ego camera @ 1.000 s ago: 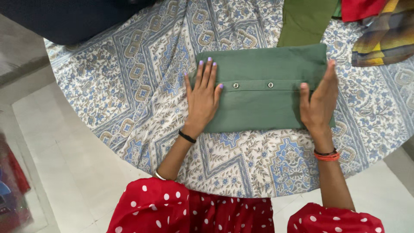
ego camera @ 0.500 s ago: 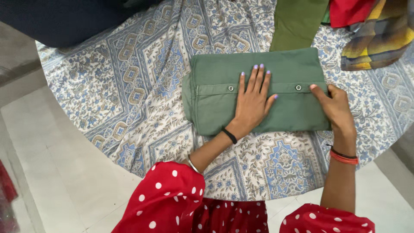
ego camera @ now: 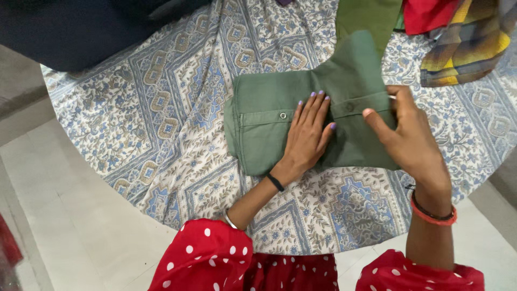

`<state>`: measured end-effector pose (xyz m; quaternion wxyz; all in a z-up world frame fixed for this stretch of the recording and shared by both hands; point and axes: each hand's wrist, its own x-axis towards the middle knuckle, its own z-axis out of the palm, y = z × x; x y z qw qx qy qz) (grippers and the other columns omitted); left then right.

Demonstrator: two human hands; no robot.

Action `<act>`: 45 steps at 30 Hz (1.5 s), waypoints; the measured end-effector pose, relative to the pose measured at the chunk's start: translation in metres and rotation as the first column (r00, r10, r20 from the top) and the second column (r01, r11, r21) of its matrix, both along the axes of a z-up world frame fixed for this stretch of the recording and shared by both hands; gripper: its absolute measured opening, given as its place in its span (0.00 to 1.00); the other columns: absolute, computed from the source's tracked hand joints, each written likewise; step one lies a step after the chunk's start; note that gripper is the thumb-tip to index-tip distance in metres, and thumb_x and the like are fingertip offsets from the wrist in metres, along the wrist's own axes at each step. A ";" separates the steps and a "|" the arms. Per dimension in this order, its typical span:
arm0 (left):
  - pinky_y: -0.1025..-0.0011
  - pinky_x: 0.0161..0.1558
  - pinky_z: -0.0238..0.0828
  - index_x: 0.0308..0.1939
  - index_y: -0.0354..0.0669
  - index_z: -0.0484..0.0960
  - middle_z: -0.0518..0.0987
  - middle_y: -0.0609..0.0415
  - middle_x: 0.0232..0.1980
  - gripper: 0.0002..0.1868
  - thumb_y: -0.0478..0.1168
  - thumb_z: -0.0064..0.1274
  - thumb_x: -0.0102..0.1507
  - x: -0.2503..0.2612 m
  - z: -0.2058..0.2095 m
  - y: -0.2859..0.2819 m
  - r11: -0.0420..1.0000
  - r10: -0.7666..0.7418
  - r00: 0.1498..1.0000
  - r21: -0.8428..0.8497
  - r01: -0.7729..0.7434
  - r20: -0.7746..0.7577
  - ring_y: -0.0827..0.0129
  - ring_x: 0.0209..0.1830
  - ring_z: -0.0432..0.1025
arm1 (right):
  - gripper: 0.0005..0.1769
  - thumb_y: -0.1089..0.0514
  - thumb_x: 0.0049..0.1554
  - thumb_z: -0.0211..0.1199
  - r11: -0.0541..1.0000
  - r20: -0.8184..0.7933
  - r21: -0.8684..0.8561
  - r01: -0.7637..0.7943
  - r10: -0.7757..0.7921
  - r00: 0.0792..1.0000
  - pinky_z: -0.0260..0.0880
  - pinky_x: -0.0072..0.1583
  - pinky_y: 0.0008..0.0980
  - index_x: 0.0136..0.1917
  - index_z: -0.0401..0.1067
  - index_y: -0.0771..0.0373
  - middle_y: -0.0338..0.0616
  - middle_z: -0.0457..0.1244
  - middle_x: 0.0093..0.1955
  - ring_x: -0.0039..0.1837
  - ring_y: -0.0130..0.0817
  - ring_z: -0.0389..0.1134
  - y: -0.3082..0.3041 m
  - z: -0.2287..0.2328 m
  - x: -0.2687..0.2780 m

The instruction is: The person folds a green shirt on a table with a patterned cloth, smoothing the fabric by hand and aligning the sleeves and body before performing multiple folds.

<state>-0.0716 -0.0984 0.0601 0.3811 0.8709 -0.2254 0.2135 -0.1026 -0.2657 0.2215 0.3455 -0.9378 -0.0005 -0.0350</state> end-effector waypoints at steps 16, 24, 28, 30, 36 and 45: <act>0.61 0.50 0.78 0.50 0.34 0.80 0.84 0.47 0.44 0.25 0.52 0.54 0.60 0.016 -0.009 0.131 0.052 -0.821 0.429 -0.799 -0.599 -0.375 0.60 0.42 0.80 | 0.28 0.47 0.65 0.53 0.874 0.040 0.049 -0.483 0.482 0.875 0.59 0.76 0.44 0.75 0.63 0.58 0.45 0.56 0.81 0.80 0.45 0.57 0.093 -0.038 -0.004; 0.63 0.55 0.75 0.55 0.35 0.77 0.82 0.52 0.49 0.20 0.44 0.54 0.64 0.016 -0.015 0.157 0.191 -0.709 0.530 -0.851 -0.489 -0.465 0.66 0.49 0.77 | 0.34 0.46 0.68 0.52 0.863 0.204 -0.252 -0.438 0.490 0.848 0.36 0.81 0.55 0.81 0.54 0.63 0.52 0.45 0.86 0.86 0.50 0.39 0.107 -0.085 0.037; 0.66 0.57 0.73 0.54 0.34 0.77 0.81 0.52 0.51 0.19 0.43 0.54 0.64 0.015 -0.018 0.164 0.242 -0.630 0.601 -0.860 -0.449 -0.491 0.69 0.52 0.76 | 0.36 0.43 0.67 0.52 0.858 0.222 -0.299 -0.417 0.488 0.844 0.34 0.81 0.56 0.82 0.53 0.62 0.52 0.43 0.86 0.87 0.50 0.37 0.123 -0.095 0.037; 0.64 0.58 0.72 0.54 0.31 0.78 0.79 0.49 0.52 0.18 0.41 0.55 0.67 0.014 -0.027 0.170 0.242 -0.634 0.632 -0.891 -0.384 -0.445 0.65 0.53 0.74 | 0.36 0.43 0.68 0.52 0.853 0.211 -0.326 -0.408 0.486 0.848 0.34 0.81 0.57 0.82 0.53 0.62 0.52 0.42 0.86 0.87 0.50 0.36 0.128 -0.096 0.036; 0.74 0.60 0.69 0.62 0.36 0.72 0.81 0.53 0.56 0.23 0.40 0.52 0.64 0.017 -0.040 0.183 0.273 -0.502 0.643 -0.811 -0.517 -0.578 0.73 0.56 0.75 | 0.38 0.41 0.66 0.53 0.830 0.202 -0.382 -0.406 0.504 0.840 0.31 0.81 0.60 0.82 0.54 0.61 0.52 0.43 0.86 0.86 0.50 0.36 0.146 -0.098 0.035; 0.69 0.50 0.71 0.71 0.39 0.67 0.77 0.46 0.56 0.27 0.30 0.50 0.66 -0.012 -0.004 0.170 0.552 0.032 0.874 -0.721 -0.419 -0.484 0.68 0.53 0.72 | 0.40 0.39 0.65 0.54 0.812 0.210 -0.429 -0.395 0.515 0.831 0.31 0.79 0.65 0.82 0.54 0.62 0.54 0.44 0.85 0.86 0.51 0.37 0.158 -0.107 0.034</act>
